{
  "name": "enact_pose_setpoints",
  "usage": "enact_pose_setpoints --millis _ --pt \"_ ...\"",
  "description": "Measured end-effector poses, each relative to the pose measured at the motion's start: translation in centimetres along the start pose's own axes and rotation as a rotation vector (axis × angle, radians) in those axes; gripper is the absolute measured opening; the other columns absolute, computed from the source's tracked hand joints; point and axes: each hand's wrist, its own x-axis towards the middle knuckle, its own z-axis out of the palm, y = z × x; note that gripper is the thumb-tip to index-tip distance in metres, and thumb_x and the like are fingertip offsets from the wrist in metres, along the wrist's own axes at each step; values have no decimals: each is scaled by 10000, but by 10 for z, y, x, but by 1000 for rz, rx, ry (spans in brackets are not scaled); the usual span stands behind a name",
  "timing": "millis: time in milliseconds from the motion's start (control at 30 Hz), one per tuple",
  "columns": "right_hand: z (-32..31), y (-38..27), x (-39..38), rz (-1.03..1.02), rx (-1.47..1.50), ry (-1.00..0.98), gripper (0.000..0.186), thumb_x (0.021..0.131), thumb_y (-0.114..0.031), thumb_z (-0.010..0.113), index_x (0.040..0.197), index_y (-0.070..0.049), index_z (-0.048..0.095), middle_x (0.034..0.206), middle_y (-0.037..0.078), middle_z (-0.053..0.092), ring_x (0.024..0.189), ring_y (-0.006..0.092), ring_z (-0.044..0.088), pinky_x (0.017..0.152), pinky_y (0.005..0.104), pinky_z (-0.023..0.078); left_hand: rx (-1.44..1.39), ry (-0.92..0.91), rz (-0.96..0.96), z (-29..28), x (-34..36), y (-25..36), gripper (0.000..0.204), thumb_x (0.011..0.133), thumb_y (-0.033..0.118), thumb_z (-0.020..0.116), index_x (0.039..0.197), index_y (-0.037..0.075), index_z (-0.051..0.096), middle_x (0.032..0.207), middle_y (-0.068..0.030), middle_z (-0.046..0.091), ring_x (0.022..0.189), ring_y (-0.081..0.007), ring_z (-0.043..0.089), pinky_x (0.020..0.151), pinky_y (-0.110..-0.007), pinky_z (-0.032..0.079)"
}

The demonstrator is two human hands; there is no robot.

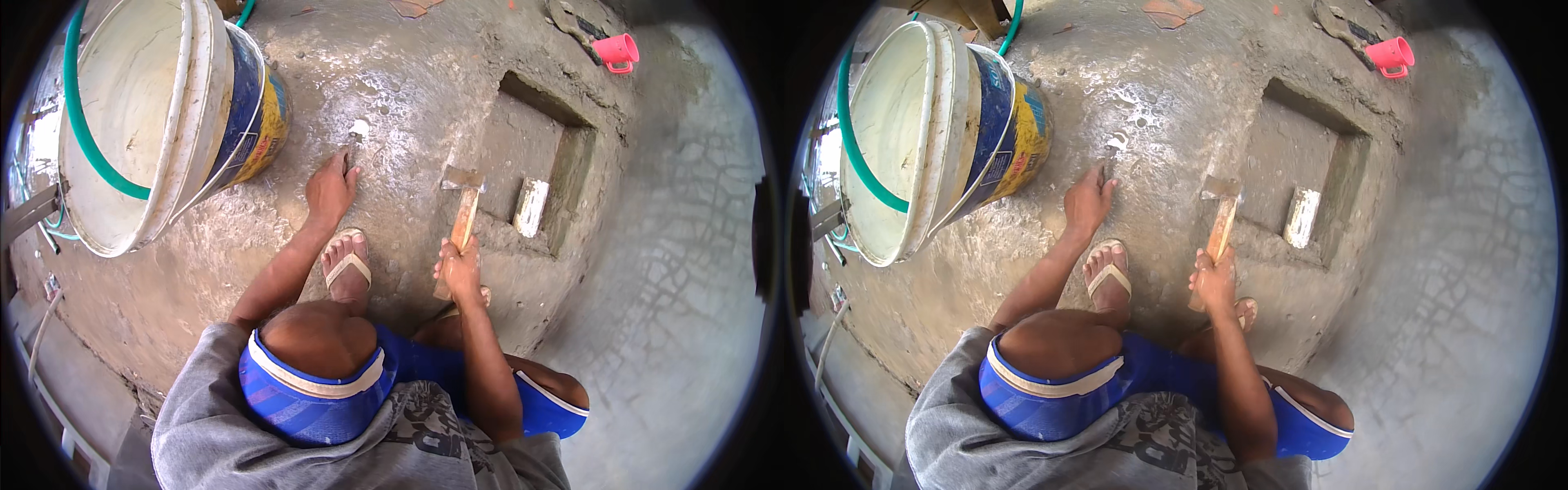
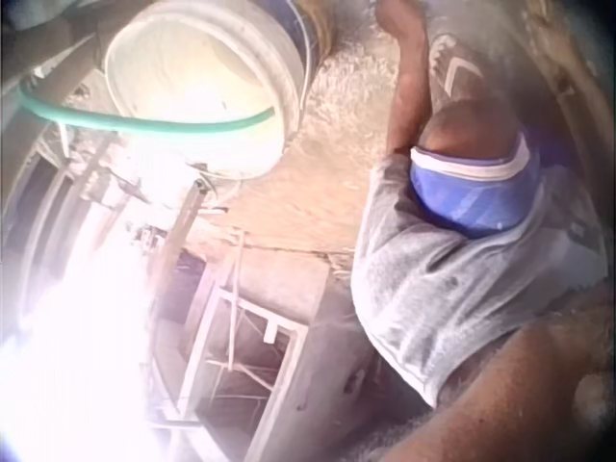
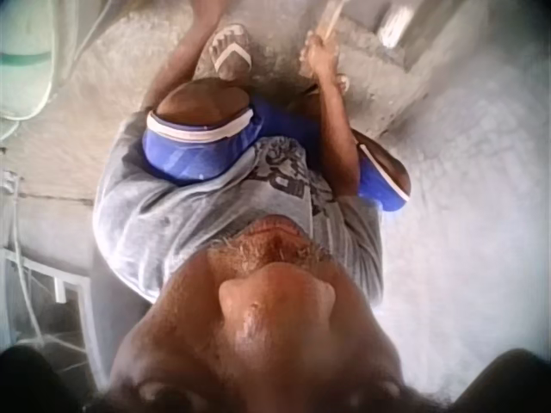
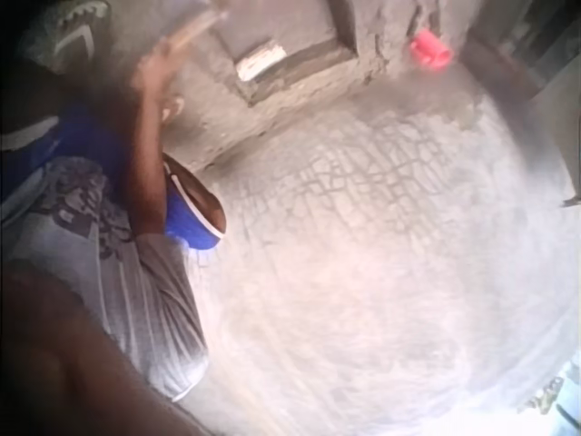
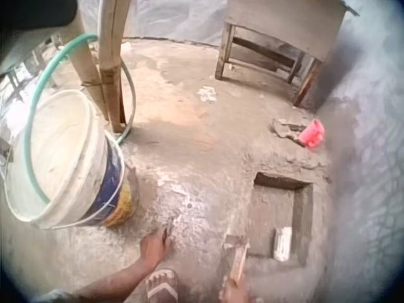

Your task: The person uses a hatchet and a chisel to break concrete around a PVC pipe in a floor.

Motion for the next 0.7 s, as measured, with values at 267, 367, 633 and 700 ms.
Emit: enact_pose_setpoints --millis 267,367,633,700 --pt "-6 4 1 16 104 -25 263 980 -166 592 1126 -27 423 790 62 562 529 133 565 447 309 507 -44 -22 20 -8 13 8 308 875 269 705 1119 84 666 824 -115 671 740 -344 646 674 -439 503" --pt "-12 -3 -2 25 115 -17 271 986 -191 592 1131 -25 433 778 52 560 525 130 561 443 306 501 -214 -28 22 -4 4 2 331 867 269 724 1138 85 675 765 -99 643 663 -287 609 641 -392 488" --pt "-21 6 -14 79 161 -18 297 1000 -237 583 1142 -15 446 761 52 563 513 122 556 430 298 485 -790 -364 -142 32 -76 4 352 938 155 714 1244 7 625 799 44 591 683 -42 505 603 -216 432" --pt "-28 1 -11 48 118 -29 323 1003 -251 587 1163 -8 447 714 37 542 510 103 542 422 291 464 -812 -372 -145 44 -97 -3 357 938 142 714 1254 5 618 806 51 580 678 -30 493 592 -201 417"
